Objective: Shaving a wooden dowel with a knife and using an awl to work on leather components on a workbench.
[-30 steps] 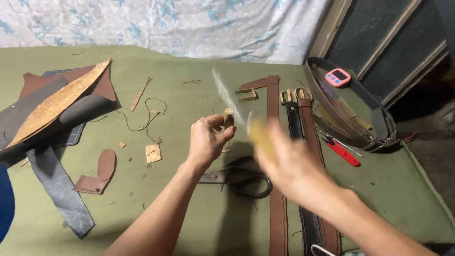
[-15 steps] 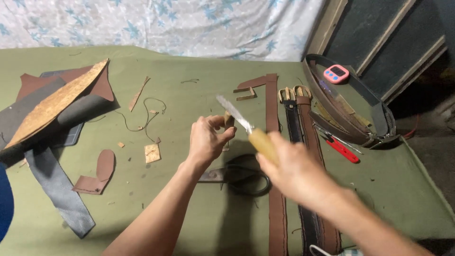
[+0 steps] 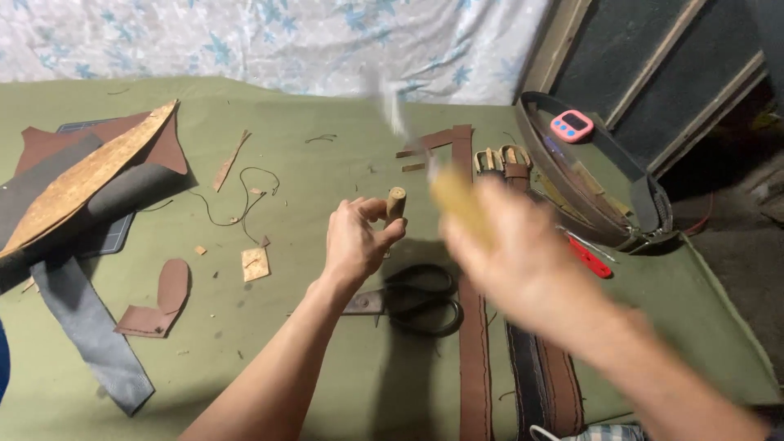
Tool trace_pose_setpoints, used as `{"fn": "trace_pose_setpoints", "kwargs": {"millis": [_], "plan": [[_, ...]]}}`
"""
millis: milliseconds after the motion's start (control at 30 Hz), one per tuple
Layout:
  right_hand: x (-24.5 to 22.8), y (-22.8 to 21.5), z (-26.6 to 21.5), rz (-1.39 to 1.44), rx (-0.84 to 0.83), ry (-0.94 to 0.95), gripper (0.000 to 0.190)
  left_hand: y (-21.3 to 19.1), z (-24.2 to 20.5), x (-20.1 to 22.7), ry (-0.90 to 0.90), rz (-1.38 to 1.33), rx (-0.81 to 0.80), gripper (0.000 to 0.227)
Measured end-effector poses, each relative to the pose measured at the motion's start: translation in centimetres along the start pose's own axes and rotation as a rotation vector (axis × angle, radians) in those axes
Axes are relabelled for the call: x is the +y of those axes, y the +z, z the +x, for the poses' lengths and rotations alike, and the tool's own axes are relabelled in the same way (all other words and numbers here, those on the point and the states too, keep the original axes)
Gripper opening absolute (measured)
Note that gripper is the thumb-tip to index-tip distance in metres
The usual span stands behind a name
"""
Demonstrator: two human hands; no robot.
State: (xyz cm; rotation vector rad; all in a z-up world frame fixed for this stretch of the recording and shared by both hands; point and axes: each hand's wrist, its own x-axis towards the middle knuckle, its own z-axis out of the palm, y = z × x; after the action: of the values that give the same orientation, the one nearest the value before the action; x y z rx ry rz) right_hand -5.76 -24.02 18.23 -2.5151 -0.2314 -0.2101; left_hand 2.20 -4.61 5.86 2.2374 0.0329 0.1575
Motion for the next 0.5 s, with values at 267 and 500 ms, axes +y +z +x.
{"fn": "trace_pose_setpoints", "kwargs": {"millis": [267, 500], "plan": [[-1.1, 0.8, -0.8, 0.213, -0.028, -0.029, 0.046, -0.4, -0.2, 0.3, -0.011, -0.025, 0.009, 0.01], [-2.2, -1.4, -0.3, 0.006, -0.096, 0.184, 0.025, -0.8, -0.2, 0.8, -0.057, -0.041, -0.008, 0.013]]}}
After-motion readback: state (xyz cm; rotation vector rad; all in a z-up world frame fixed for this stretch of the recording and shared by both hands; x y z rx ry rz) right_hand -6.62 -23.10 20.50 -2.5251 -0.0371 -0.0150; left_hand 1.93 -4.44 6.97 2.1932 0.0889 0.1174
